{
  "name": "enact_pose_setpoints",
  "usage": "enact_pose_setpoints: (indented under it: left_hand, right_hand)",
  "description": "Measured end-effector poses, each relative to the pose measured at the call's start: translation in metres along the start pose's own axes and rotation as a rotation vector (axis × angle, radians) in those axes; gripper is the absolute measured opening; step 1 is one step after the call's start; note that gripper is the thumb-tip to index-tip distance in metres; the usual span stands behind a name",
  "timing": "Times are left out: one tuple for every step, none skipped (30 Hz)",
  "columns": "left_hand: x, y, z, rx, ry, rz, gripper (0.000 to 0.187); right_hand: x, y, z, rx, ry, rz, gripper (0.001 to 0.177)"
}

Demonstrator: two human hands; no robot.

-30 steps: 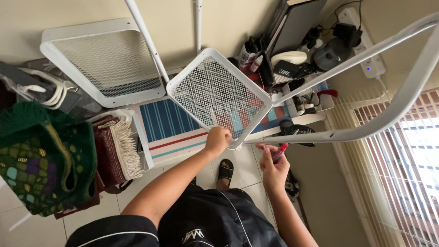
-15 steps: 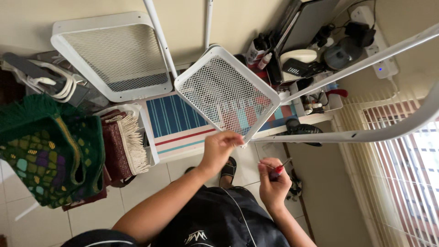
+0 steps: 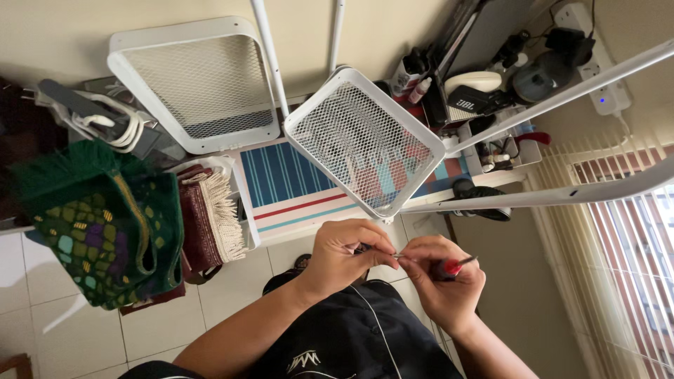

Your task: The person assembles a white metal shelving unit by attaching mesh baskets and vertical poles using a red screwdriver. They secure multiple joints and add plastic feet to the base, then attach a horizontal support bar to complete the frame.

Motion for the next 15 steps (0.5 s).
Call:
enact_pose_setpoints:
  left_hand:
    - [-0.001,-0.002,-0.001,-0.021,-0.027,0.007,0.014]
    - [-0.003,-0.004,-0.003,-0.041,-0.054,0.013,0.013]
    - [-0.004,-0.006,-0.005,-0.061,-0.082,0.018,0.013]
    - [-0.007,-0.009,-0.012,-0.129,-0.09,0.044,0.013]
    - [-0.009,-0.012,-0.019,-0.197,-0.096,0.07,0.013]
    - [-0.012,-0.016,-0.027,-0.265,-0.102,0.096,0.013]
    - [-0.015,-0.02,-0.036,-0.342,-0.138,0.154,0.013]
    - [-0.017,-0.023,-0.046,-0.418,-0.175,0.212,0.013]
    - [-0.019,-0.027,-0.054,-0.495,-0.212,0.267,0.014]
    - [-0.02,-0.026,-0.051,-0.46,-0.213,0.284,0.014]
    - [-0.022,-0.024,-0.048,-0.425,-0.215,0.301,0.015]
    - [-0.024,-0.021,-0.045,-0.389,-0.216,0.318,0.015]
    - [-0.027,-0.014,-0.03,-0.249,-0.082,0.285,0.015]
    - [-0.029,-0.007,-0.014,-0.108,0.052,0.25,0.014]
    - [-0.028,-0.004,0.002,0.034,0.184,0.215,0.014]
  right_hand:
    - [0.002,0.001,-0.004,-0.01,-0.054,0.004,0.015]
    - [0.004,0.003,-0.007,-0.02,-0.108,0.009,0.016]
    - [0.006,0.006,-0.01,-0.029,-0.164,0.016,0.016]
    - [0.009,0.007,-0.02,-0.11,-0.209,0.011,0.017]
    - [0.012,0.007,-0.029,-0.192,-0.253,0.005,0.018]
    - [0.016,0.007,-0.037,-0.274,-0.297,-0.001,0.019]
    - [0.018,0.008,-0.04,-0.322,-0.334,0.018,0.02]
    - [0.022,0.009,-0.041,-0.37,-0.371,0.037,0.02]
    - [0.024,0.009,-0.042,-0.417,-0.408,0.059,0.021]
    - [0.025,0.011,-0.036,-0.39,-0.404,0.063,0.02]
    - [0.026,0.012,-0.03,-0.362,-0.4,0.066,0.02]
    - [0.027,0.012,-0.023,-0.335,-0.395,0.069,0.02]
    - [0.025,0.017,-0.001,-0.118,-0.315,0.06,0.017]
    - [0.026,0.018,0.022,0.099,-0.232,0.049,0.015]
    - [0.027,0.014,0.043,0.316,-0.147,0.036,0.012]
Point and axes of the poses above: each hand's wrist, its own y-axis towards the middle knuckle, its own x-axis out of the palm, z = x × y, the point moved 9 cm from there along y, towards the middle knuckle, and after that the axes turned 5 degrees about x, right-handed, at the moved point
